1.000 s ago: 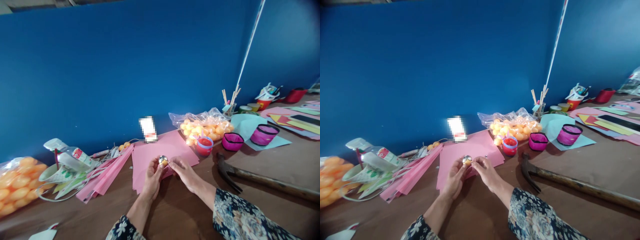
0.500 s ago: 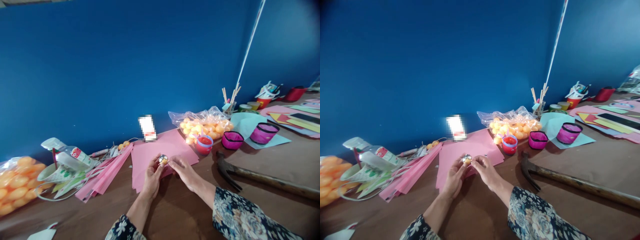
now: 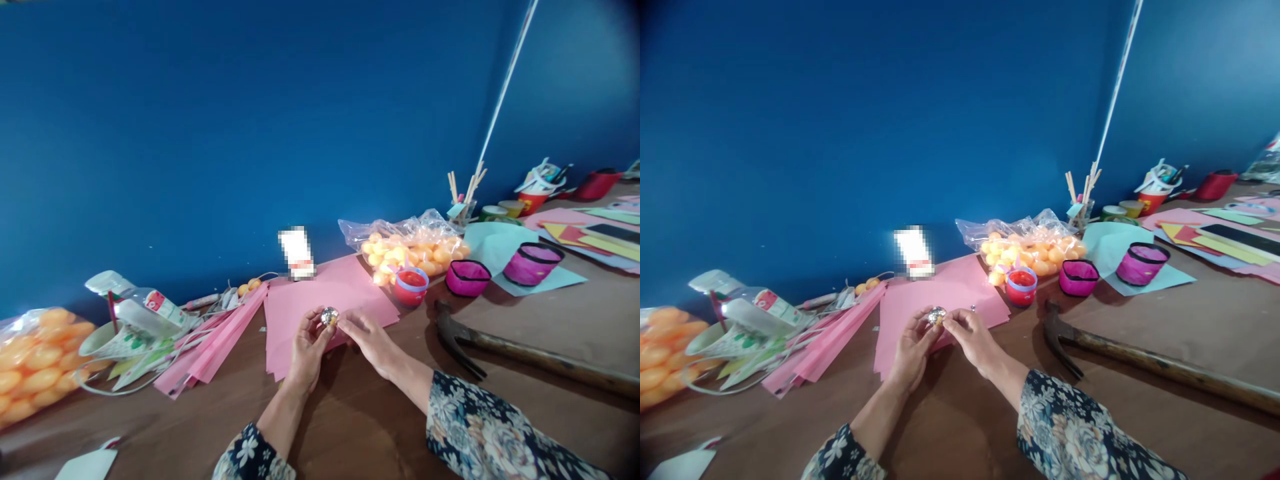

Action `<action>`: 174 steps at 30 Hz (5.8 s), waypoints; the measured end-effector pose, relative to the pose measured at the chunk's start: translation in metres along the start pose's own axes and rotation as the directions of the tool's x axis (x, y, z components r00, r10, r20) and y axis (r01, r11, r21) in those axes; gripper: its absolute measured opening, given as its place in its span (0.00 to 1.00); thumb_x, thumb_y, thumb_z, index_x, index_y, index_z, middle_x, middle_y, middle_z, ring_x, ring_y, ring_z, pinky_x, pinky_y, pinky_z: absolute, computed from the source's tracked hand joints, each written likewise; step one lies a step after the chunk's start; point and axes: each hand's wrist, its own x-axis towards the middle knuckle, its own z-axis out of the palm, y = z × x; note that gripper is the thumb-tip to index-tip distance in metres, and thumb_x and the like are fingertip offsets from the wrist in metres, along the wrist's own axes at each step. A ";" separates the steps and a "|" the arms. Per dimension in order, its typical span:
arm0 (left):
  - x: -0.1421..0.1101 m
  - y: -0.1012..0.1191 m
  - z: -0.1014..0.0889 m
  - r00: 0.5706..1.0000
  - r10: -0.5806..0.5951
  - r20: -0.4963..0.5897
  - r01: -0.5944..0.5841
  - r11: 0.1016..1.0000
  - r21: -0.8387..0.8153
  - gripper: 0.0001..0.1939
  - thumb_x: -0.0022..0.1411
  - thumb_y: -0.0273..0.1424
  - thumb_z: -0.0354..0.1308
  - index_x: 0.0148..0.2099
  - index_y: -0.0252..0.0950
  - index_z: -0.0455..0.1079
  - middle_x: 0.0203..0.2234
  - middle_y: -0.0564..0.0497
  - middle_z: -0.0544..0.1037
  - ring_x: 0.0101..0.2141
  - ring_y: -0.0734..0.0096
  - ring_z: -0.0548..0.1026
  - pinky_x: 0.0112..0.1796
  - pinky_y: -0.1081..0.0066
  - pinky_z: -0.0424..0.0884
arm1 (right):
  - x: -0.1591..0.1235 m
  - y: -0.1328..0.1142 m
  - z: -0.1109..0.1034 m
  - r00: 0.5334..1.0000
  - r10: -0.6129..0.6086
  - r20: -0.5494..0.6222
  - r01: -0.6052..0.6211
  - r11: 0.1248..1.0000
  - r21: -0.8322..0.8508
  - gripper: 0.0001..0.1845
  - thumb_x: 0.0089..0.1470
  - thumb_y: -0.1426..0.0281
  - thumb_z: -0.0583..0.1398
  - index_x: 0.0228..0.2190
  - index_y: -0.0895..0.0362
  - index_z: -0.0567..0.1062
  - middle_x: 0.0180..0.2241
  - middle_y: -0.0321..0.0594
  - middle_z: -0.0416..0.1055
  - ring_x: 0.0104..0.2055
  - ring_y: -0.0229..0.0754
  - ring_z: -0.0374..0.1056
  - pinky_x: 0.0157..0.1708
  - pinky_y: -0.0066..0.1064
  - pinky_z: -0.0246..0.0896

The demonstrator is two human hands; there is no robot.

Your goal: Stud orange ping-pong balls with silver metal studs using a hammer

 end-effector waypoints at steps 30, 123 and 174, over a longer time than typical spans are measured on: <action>0.003 -0.006 -0.004 0.996 0.082 0.019 -0.083 0.994 0.068 0.18 0.51 0.27 0.60 0.45 0.39 0.63 0.42 0.49 0.72 0.43 0.68 0.70 0.46 0.66 0.65 | 0.001 0.004 -0.003 1.000 -0.007 0.029 0.008 0.999 -0.041 0.12 0.49 0.62 0.58 0.25 0.58 0.69 0.20 0.31 0.62 0.22 0.32 0.56 0.22 0.25 0.50; 0.003 -0.003 0.000 0.997 0.080 -0.023 -0.077 0.991 0.109 0.18 0.48 0.30 0.62 0.43 0.37 0.65 0.39 0.48 0.75 0.41 0.68 0.73 0.45 0.65 0.66 | -0.001 -0.002 -0.001 0.999 -0.014 0.037 0.017 0.996 -0.085 0.13 0.48 0.60 0.58 0.25 0.59 0.70 0.21 0.32 0.64 0.23 0.33 0.59 0.24 0.26 0.55; 0.003 -0.005 -0.001 0.999 0.043 -0.020 -0.041 0.995 0.096 0.17 0.50 0.30 0.61 0.44 0.36 0.64 0.40 0.47 0.74 0.41 0.66 0.73 0.43 0.65 0.68 | 0.006 0.013 -0.005 0.998 -0.042 0.041 0.047 0.992 -0.118 0.13 0.49 0.61 0.58 0.26 0.60 0.70 0.21 0.32 0.64 0.22 0.33 0.59 0.22 0.24 0.55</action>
